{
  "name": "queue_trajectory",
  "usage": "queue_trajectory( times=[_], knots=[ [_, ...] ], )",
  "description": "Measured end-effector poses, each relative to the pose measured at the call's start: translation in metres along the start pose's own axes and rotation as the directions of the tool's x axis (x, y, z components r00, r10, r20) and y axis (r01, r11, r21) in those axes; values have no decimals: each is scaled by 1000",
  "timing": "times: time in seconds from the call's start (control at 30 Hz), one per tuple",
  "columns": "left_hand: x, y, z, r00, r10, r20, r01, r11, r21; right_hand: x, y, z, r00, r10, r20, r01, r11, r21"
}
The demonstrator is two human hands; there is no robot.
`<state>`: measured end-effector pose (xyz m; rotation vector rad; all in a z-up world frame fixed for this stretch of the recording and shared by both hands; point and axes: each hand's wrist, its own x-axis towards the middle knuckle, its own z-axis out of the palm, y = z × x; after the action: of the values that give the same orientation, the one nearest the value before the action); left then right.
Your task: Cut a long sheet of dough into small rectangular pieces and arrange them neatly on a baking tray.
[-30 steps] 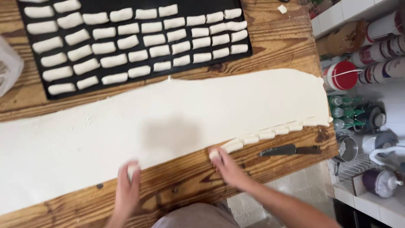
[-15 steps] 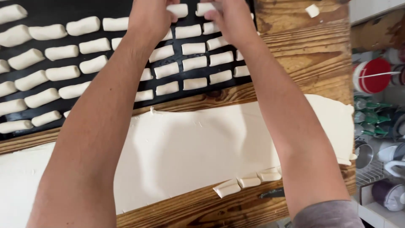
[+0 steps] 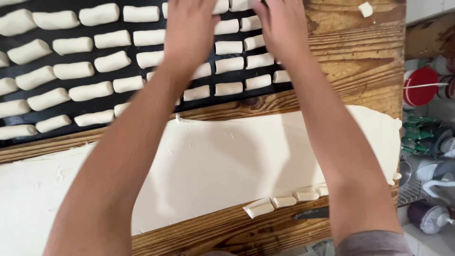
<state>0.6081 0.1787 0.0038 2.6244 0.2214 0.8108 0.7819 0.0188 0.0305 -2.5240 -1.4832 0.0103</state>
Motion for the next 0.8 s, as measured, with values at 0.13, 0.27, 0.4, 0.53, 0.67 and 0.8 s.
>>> queue_trajectory(
  times=[0.13,0.27,0.4,0.53,0.67,0.8],
  knots=[
    [-112,69,-2,971,-91,220,145,959,-242,-164,-45,-11,998,42,-53,-23,948,318],
    [-269,190,-44,672,193,715,268,837,-478,-341,-130,-25,928,323,184,-359,909,213],
    [-317,252,-71,833,523,178,-399,793,-461,-483,-141,21,979,203,-11,-203,978,45],
    [-331,284,-31,855,273,440,-284,958,-43,-474,-137,12,984,174,31,-165,968,-191],
    [-311,256,8,944,288,163,-257,947,-191,-468,-92,38,986,137,-92,-155,962,-226],
    [-329,220,-29,883,277,378,-183,947,-266,-467,-144,44,992,111,-55,-114,993,-44]
  ],
)
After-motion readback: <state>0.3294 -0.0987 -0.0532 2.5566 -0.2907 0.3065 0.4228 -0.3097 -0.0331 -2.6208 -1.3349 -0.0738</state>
